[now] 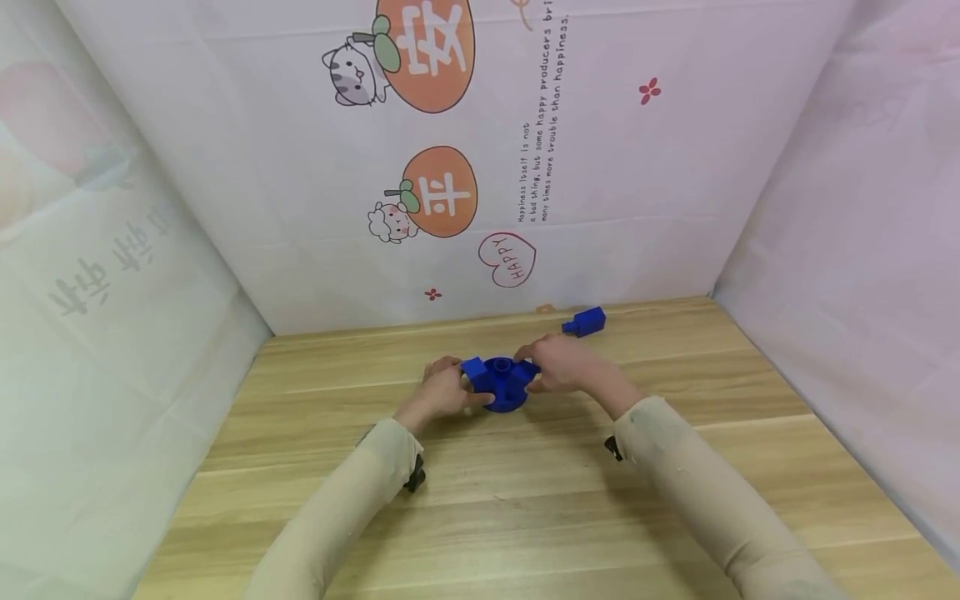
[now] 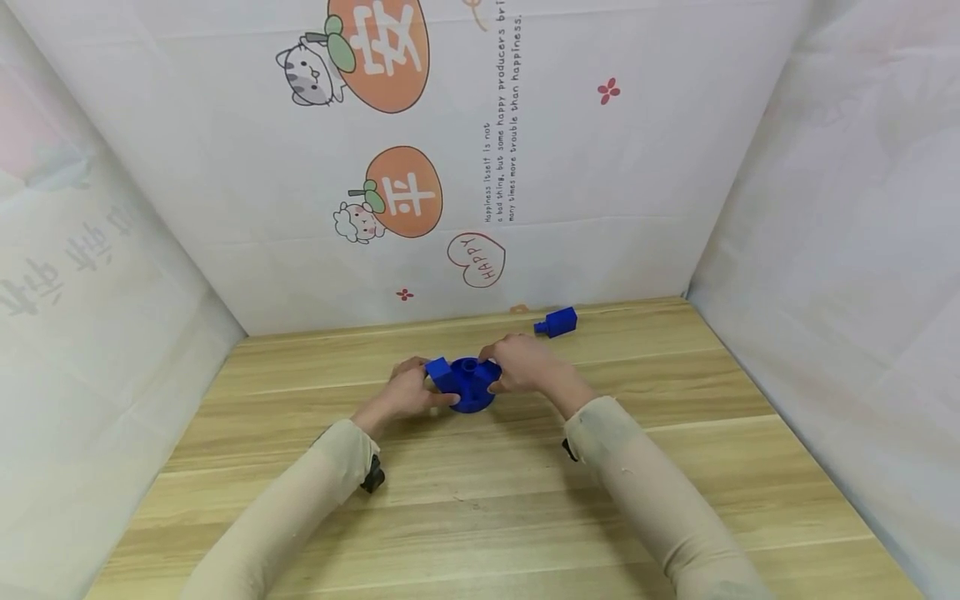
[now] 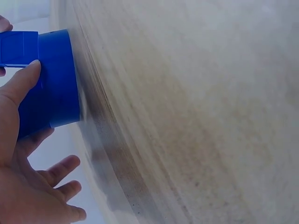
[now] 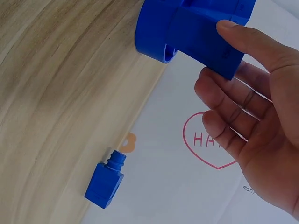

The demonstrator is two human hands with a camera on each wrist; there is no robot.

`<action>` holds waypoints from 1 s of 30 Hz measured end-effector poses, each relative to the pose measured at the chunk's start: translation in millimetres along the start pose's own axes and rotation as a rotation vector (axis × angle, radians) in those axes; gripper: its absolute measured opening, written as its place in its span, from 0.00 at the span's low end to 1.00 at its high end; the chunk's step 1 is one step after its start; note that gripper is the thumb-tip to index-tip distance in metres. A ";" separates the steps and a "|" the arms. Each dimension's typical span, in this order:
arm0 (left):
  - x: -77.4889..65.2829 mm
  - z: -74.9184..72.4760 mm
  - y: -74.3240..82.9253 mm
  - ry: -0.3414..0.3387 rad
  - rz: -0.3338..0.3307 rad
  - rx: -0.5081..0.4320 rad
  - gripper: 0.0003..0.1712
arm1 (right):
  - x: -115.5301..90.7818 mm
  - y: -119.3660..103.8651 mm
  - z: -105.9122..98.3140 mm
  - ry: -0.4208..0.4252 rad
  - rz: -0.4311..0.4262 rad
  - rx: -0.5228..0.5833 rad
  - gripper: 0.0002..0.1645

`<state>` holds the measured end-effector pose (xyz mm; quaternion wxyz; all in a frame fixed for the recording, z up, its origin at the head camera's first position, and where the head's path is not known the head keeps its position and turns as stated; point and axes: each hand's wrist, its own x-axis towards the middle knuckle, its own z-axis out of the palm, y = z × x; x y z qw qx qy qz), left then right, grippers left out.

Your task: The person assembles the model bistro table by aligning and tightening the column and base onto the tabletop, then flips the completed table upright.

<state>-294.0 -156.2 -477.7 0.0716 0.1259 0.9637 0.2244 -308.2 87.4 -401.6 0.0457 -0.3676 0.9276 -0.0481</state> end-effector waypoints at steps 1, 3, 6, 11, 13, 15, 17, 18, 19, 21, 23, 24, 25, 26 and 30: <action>0.1 -0.2 0.8 0.002 -0.004 -0.007 0.45 | 0.1 0.3 -0.4 -0.002 0.007 0.001 0.33; 0.0 -0.5 2.2 0.007 -0.006 -0.018 0.44 | 0.3 0.6 -0.9 -0.004 0.021 0.001 0.33; -0.9 -0.4 3.0 0.010 0.002 -0.033 0.43 | -0.3 1.0 -0.5 -0.013 0.034 0.007 0.34; -4.3 4.0 -0.7 0.011 -0.006 -0.119 0.44 | -3.7 5.2 4.1 -0.024 0.013 0.047 0.35; -5.0 6.4 -2.7 0.012 -0.007 -0.158 0.46 | -5.4 9.2 5.7 -0.028 0.004 0.074 0.36; -5.0 7.6 -3.8 0.013 -0.003 -0.179 0.46 | -7.1 14.2 5.1 -0.039 0.002 0.096 0.38; -3.9 8.1 -4.2 0.020 -0.001 -0.180 0.47 | -8.8 19.9 2.0 -0.050 0.012 0.114 0.38; -3.6 7.9 -4.1 0.024 -0.002 -0.178 0.48 | -9.7 23.0 -0.2 -0.053 0.020 0.117 0.38; -3.4 8.0 -4.3 0.024 -0.007 -0.180 0.48 | -10.3 26.1 -1.9 -0.056 0.027 0.121 0.37; -2.8 8.0 -5.0 0.025 -0.015 -0.187 0.49 | -10.6 34.0 -3.5 -0.054 0.043 0.122 0.35; -2.2 7.6 -6.0 0.021 -0.018 -0.199 0.48 | -10.7 43.5 -2.7 -0.047 0.067 0.126 0.32; -2.1 7.2 -6.3 0.017 -0.018 -0.207 0.48 | -10.5 48.5 -1.3 -0.045 0.086 0.132 0.31; -1.9 6.8 -6.7 0.012 -0.019 -0.219 0.47 | -10.2 53.8 0.6 -0.043 0.105 0.141 0.30; -1.8 6.4 -6.8 0.007 -0.019 -0.230 0.46 | -10.3 59.1 2.2 -0.041 0.119 0.143 0.29; -2.1 6.6 -6.8 -0.004 -0.030 -0.242 0.47 | -12.5 75.2 7.9 -0.032 0.170 0.162 0.28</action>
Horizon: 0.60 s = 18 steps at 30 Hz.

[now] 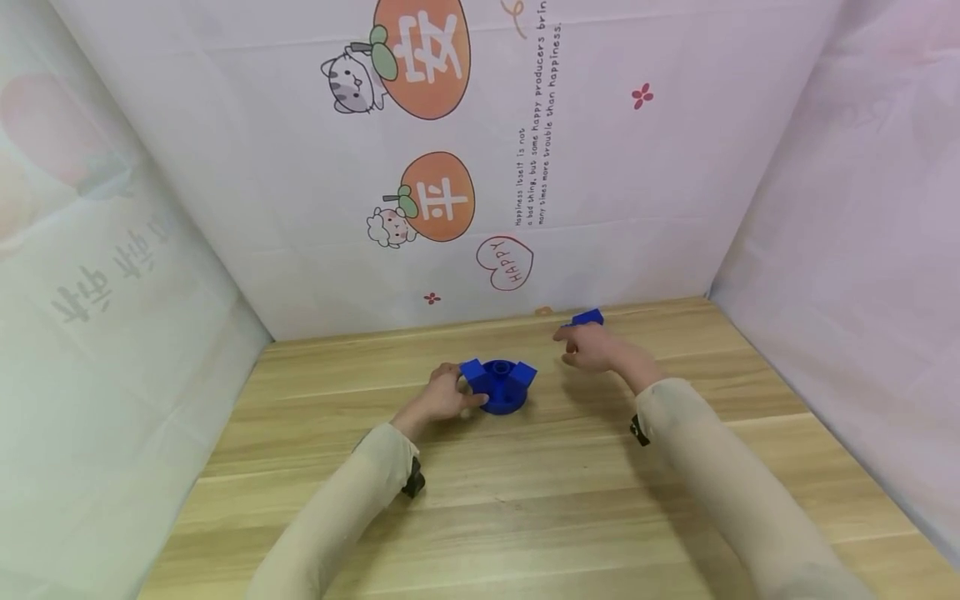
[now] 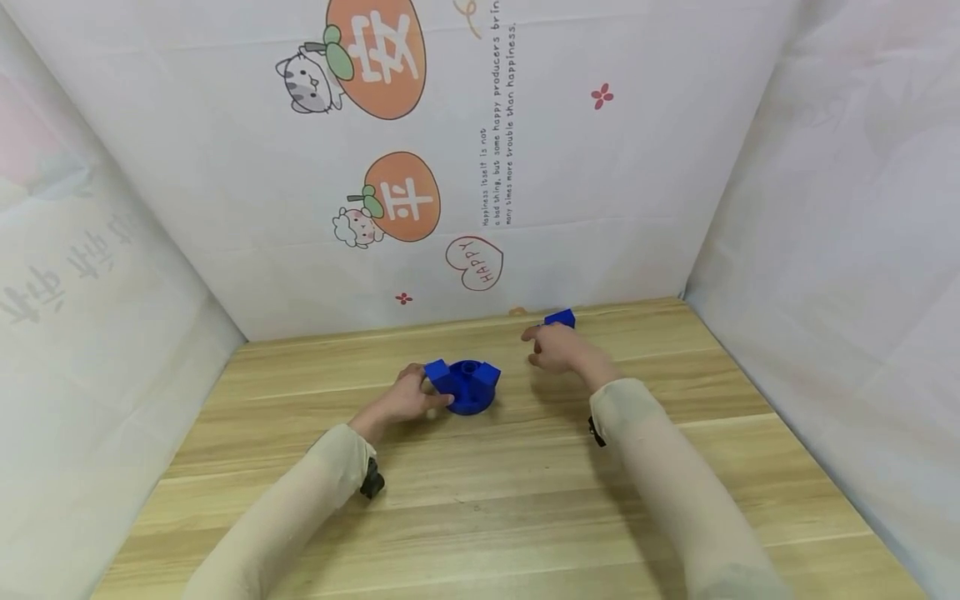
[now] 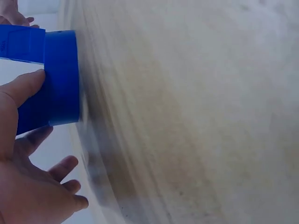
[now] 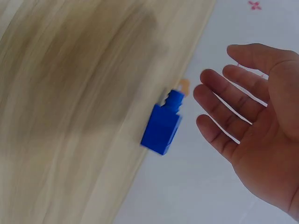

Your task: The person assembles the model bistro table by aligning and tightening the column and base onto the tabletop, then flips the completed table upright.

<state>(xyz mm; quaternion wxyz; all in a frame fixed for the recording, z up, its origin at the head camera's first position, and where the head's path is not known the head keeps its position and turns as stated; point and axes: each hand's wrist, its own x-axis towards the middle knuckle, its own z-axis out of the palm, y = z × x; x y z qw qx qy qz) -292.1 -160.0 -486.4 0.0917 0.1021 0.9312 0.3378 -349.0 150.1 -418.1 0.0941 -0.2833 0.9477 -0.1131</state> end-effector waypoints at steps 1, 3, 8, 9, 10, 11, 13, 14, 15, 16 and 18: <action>-0.2 0.0 0.1 0.000 -0.005 0.006 0.48 | 0.2 2.8 -0.3 0.003 0.003 0.001 0.28; -0.2 0.3 0.0 0.006 -0.008 0.019 0.49 | 0.4 7.0 -0.7 0.010 0.004 0.004 0.28; 1.9 2.2 0.4 0.014 0.005 -0.009 0.46 | 0.2 17.0 0.9 0.031 0.002 0.021 0.26; 2.0 1.9 0.6 0.013 0.005 -0.020 0.45 | 0.5 18.1 1.0 0.037 -0.002 0.021 0.25; 2.1 1.7 0.8 0.012 0.002 -0.028 0.45 | 0.7 19.1 1.0 0.041 -0.002 0.025 0.24; 2.1 1.5 1.0 0.011 -0.002 -0.038 0.45 | 0.8 20.1 1.0 0.045 -0.003 0.028 0.24; 1.8 1.4 1.3 0.002 -0.015 -0.043 0.46 | 0.6 21.7 0.8 0.057 -0.009 0.030 0.23; 1.6 1.4 1.5 -0.005 -0.021 -0.038 0.47 | 0.6 22.5 0.7 0.061 -0.010 0.031 0.23; 1.6 1.5 1.6 -0.009 -0.023 -0.037 0.48 | 0.5 23.4 0.6 0.067 -0.009 0.029 0.23; 2.0 1.4 1.9 -0.009 -0.015 -0.039 0.47 | 0.5 24.7 0.7 0.069 -0.002 0.035 0.23; 2.3 0.9 2.5 -0.008 -0.004 -0.051 0.45 | 0.4 26.6 0.7 0.072 0.005 0.038 0.24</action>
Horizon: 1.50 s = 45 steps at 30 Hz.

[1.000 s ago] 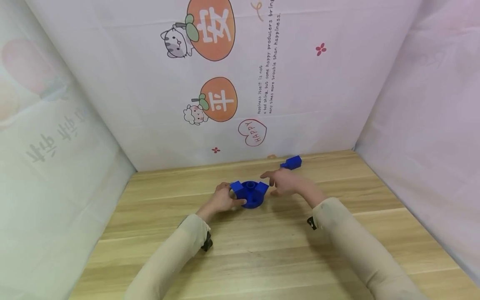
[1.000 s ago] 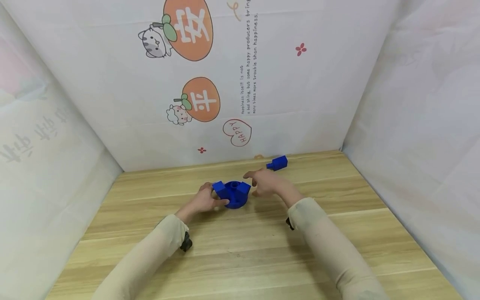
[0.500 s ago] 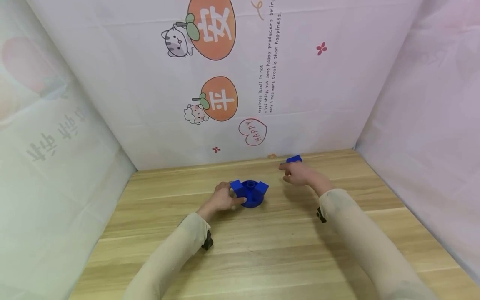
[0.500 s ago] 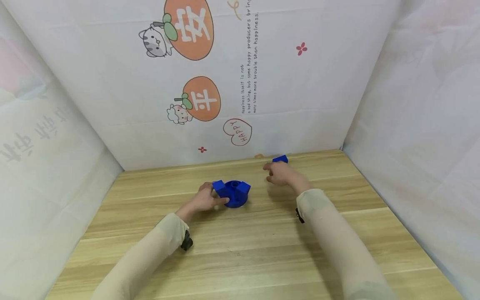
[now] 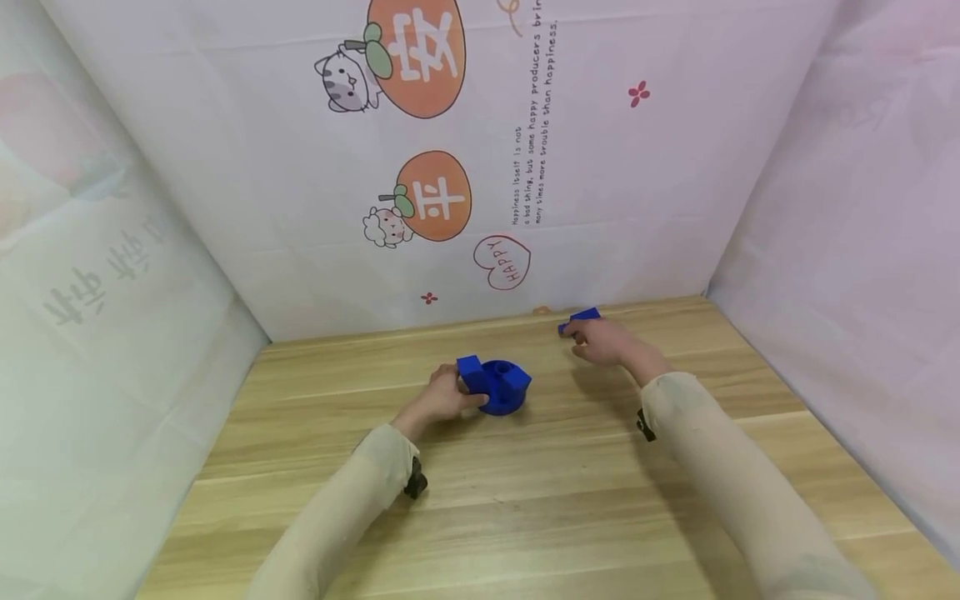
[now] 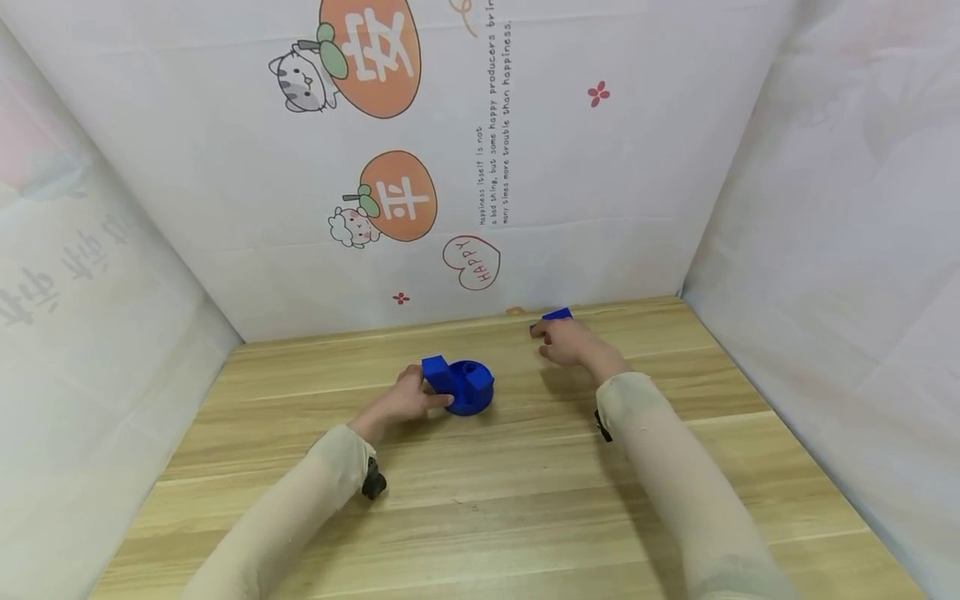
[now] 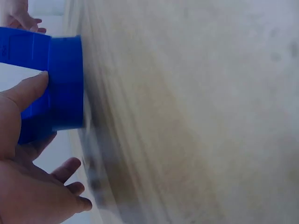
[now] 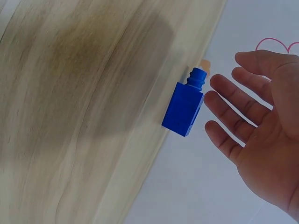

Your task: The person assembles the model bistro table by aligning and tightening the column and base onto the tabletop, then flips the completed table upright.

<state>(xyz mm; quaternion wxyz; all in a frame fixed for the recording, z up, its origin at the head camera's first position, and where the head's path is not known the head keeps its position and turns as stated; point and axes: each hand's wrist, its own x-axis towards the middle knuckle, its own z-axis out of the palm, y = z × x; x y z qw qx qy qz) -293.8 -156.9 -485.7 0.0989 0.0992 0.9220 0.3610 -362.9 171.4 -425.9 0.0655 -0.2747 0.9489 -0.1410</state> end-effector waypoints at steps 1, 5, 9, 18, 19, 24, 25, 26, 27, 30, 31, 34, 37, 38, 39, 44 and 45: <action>-0.2 -0.5 0.2 0.005 0.005 -0.004 0.45 | 0.1 0.8 -0.1 -0.003 0.003 -0.002 0.24; -1.4 -1.7 0.0 0.013 0.000 0.006 0.45 | -0.1 3.4 -0.4 -0.022 0.014 -0.007 0.25; -2.3 -1.9 -0.1 0.014 0.006 0.017 0.44 | 0.0 6.4 0.0 -0.021 0.024 -0.012 0.26; -5.0 -2.2 1.2 0.022 0.006 0.031 0.42 | 2.8 13.8 1.3 0.004 0.094 0.002 0.26; -5.3 -2.2 1.3 0.022 0.008 0.036 0.42 | 2.8 14.8 1.1 0.003 0.101 -0.002 0.26; -6.3 -2.4 1.5 0.034 0.031 0.071 0.35 | 1.6 17.0 -0.8 0.000 0.125 -0.005 0.26; -6.7 -2.1 1.3 0.035 0.025 0.074 0.35 | 1.4 17.2 -1.1 0.003 0.126 -0.008 0.26; -6.9 -1.9 1.2 0.036 0.019 0.078 0.36 | 1.4 17.4 -1.2 0.005 0.130 -0.009 0.26; -7.3 -1.6 1.0 0.037 0.014 0.074 0.36 | 1.4 17.9 -1.3 0.009 0.129 -0.015 0.26; -6.2 -0.9 0.8 0.048 0.020 0.089 0.35 | 1.9 18.4 -1.7 0.018 0.137 -0.018 0.26; -5.5 -1.0 0.9 0.055 0.029 0.103 0.34 | 2.1 18.5 -1.9 0.019 0.140 -0.017 0.26; -4.3 -2.4 1.4 0.075 0.053 0.134 0.30 | 3.1 18.2 -2.5 0.020 0.146 -0.011 0.26; -4.8 -3.5 1.4 0.083 0.053 0.141 0.30 | 3.8 19.0 -2.8 0.021 0.148 -0.011 0.26; -5.0 -3.5 1.1 0.084 0.052 0.141 0.31 | 4.1 20.0 -2.6 0.021 0.149 -0.012 0.26; -4.9 -3.1 0.5 0.089 0.054 0.146 0.31 | 4.5 20.9 -2.3 0.022 0.152 -0.012 0.26; -2.8 -2.2 -0.5 0.126 0.070 0.183 0.29 | 5.9 25.3 -1.7 0.031 0.162 -0.017 0.26; -2.7 -2.2 -0.5 0.130 0.063 0.179 0.30 | 6.1 25.8 -1.7 0.037 0.161 -0.023 0.26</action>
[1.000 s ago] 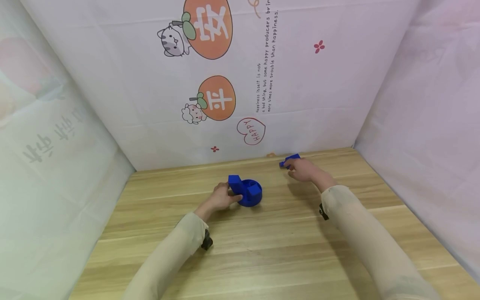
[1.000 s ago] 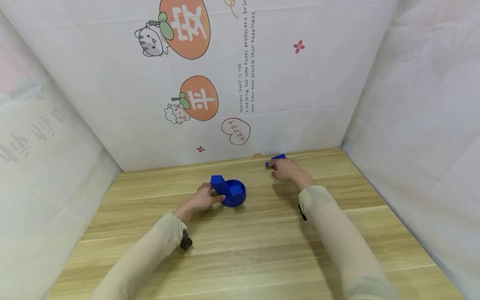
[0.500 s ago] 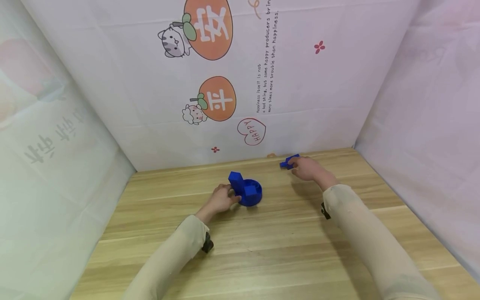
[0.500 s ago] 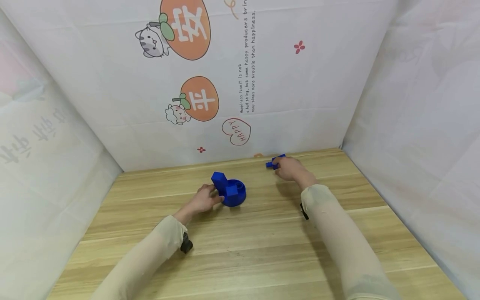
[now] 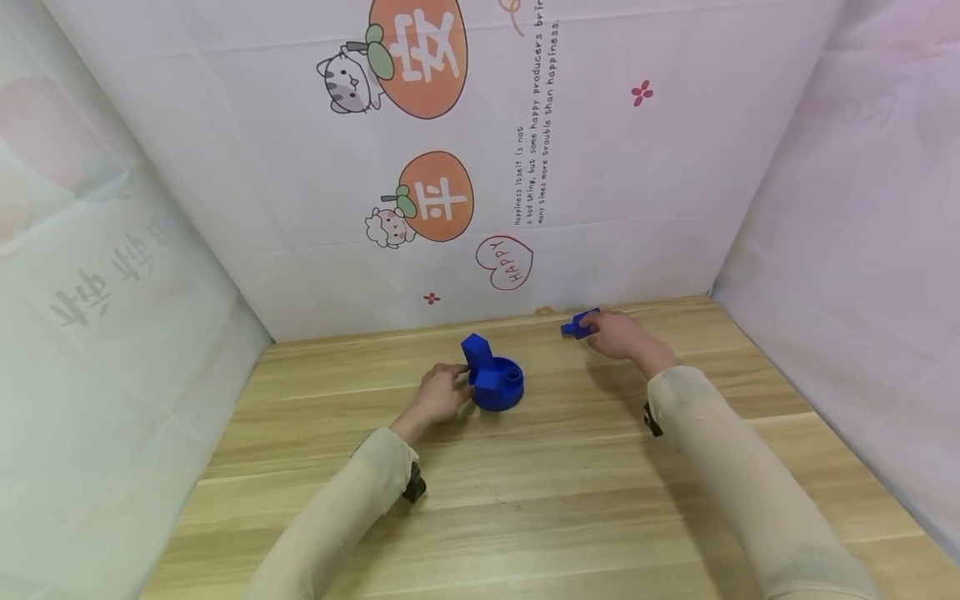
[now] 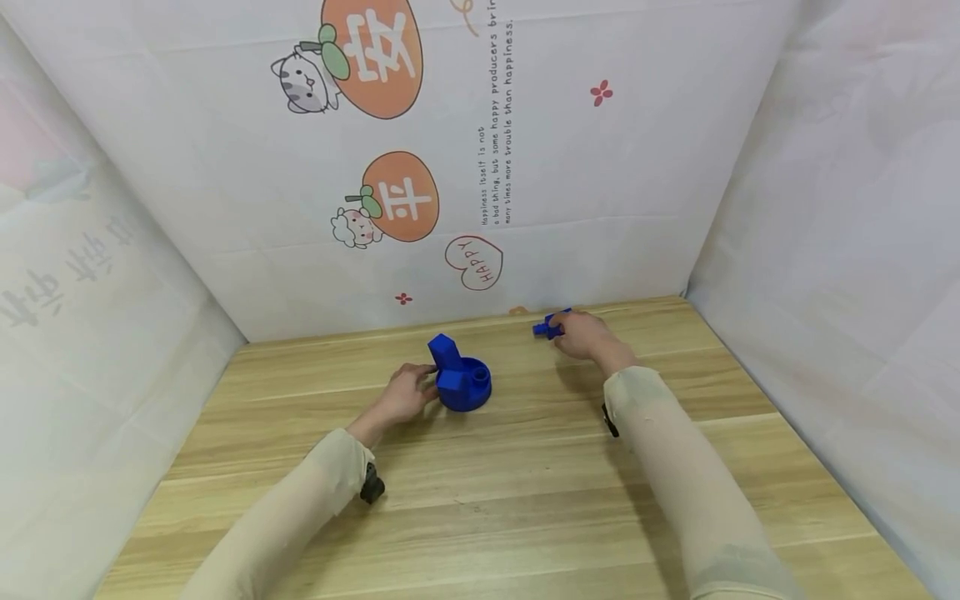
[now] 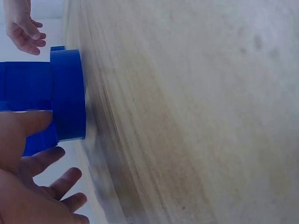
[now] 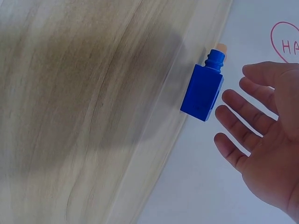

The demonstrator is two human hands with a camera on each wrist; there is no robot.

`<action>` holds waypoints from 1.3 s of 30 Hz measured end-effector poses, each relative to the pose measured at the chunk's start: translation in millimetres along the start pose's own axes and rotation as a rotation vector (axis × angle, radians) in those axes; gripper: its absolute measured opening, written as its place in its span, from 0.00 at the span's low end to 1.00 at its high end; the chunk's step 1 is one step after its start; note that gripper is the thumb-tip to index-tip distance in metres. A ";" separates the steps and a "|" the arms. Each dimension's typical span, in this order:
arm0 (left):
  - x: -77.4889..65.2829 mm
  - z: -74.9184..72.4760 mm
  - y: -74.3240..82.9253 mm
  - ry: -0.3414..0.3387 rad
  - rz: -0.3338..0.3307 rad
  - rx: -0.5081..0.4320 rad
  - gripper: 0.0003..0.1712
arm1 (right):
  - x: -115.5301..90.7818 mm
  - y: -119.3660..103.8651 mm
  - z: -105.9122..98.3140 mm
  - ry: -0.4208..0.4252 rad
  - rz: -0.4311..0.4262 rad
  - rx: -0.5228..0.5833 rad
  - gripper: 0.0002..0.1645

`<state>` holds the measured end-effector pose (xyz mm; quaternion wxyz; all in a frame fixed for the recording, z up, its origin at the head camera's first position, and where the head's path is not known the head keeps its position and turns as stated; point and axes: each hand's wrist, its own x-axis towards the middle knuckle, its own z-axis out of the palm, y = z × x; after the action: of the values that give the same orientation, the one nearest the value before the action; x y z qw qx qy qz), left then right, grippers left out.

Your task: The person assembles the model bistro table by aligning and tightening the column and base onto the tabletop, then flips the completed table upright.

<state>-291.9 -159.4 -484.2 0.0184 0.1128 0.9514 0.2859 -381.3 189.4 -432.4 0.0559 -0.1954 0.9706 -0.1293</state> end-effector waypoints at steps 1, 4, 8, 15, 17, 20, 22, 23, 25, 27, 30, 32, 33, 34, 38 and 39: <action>-0.1 -0.1 -0.2 0.001 -0.010 -0.010 0.30 | 0.8 0.4 0.2 0.006 -0.002 -0.005 0.26; -1.0 -0.6 -0.2 -0.002 -0.049 -0.049 0.31 | 2.6 1.3 0.3 0.023 -0.007 -0.018 0.26; -1.5 -1.7 -0.5 0.009 -0.052 -0.060 0.26 | 4.6 2.0 0.3 0.032 -0.009 -0.013 0.26; -3.5 -4.2 5.3 -0.019 -0.052 -0.036 0.32 | 4.9 6.1 2.2 0.034 -0.004 -0.014 0.27; -4.5 -3.8 8.1 -0.047 -0.077 -0.022 0.40 | 4.8 7.0 2.7 0.040 0.000 -0.011 0.27; -6.1 -1.4 11.5 -0.074 -0.110 0.022 0.53 | 4.5 7.3 3.4 0.040 -0.001 -0.006 0.27; -7.5 0.9 12.5 -0.090 -0.121 0.055 0.55 | 4.4 7.2 4.4 0.037 -0.004 -0.005 0.27; -7.9 2.0 12.3 -0.094 -0.113 0.071 0.54 | 3.8 7.1 4.9 0.036 -0.007 -0.008 0.27; -9.2 3.7 11.6 -0.101 -0.088 0.093 0.51 | 3.4 7.1 5.8 0.039 -0.011 -0.015 0.27; -10.2 4.8 9.8 -0.105 -0.063 0.103 0.48 | 3.6 7.3 6.1 0.048 -0.010 -0.014 0.27; -11.5 4.8 7.2 -0.095 -0.051 0.073 0.48 | 3.4 8.4 5.6 0.064 0.004 -0.007 0.27; -11.1 4.4 5.2 -0.085 -0.056 0.057 0.49 | 4.0 9.4 5.1 0.069 0.015 -0.003 0.27; -10.7 4.0 4.6 -0.078 -0.054 0.048 0.48 | 4.3 9.9 4.8 0.070 0.021 -0.006 0.28; -10.0 3.3 4.0 -0.068 -0.049 0.037 0.48 | 4.7 10.5 4.7 0.069 0.027 -0.008 0.28; -6.9 0.3 2.1 -0.050 -0.043 0.000 0.45 | 7.0 13.3 5.2 0.064 0.038 -0.026 0.30; -6.2 -0.3 1.6 -0.051 -0.046 -0.012 0.45 | 7.8 14.2 5.5 0.064 0.038 -0.031 0.31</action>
<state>-285.5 -159.6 -483.3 0.0498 0.0978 0.9513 0.2881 -392.8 197.7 -442.1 0.0244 -0.1737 0.9772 -0.1193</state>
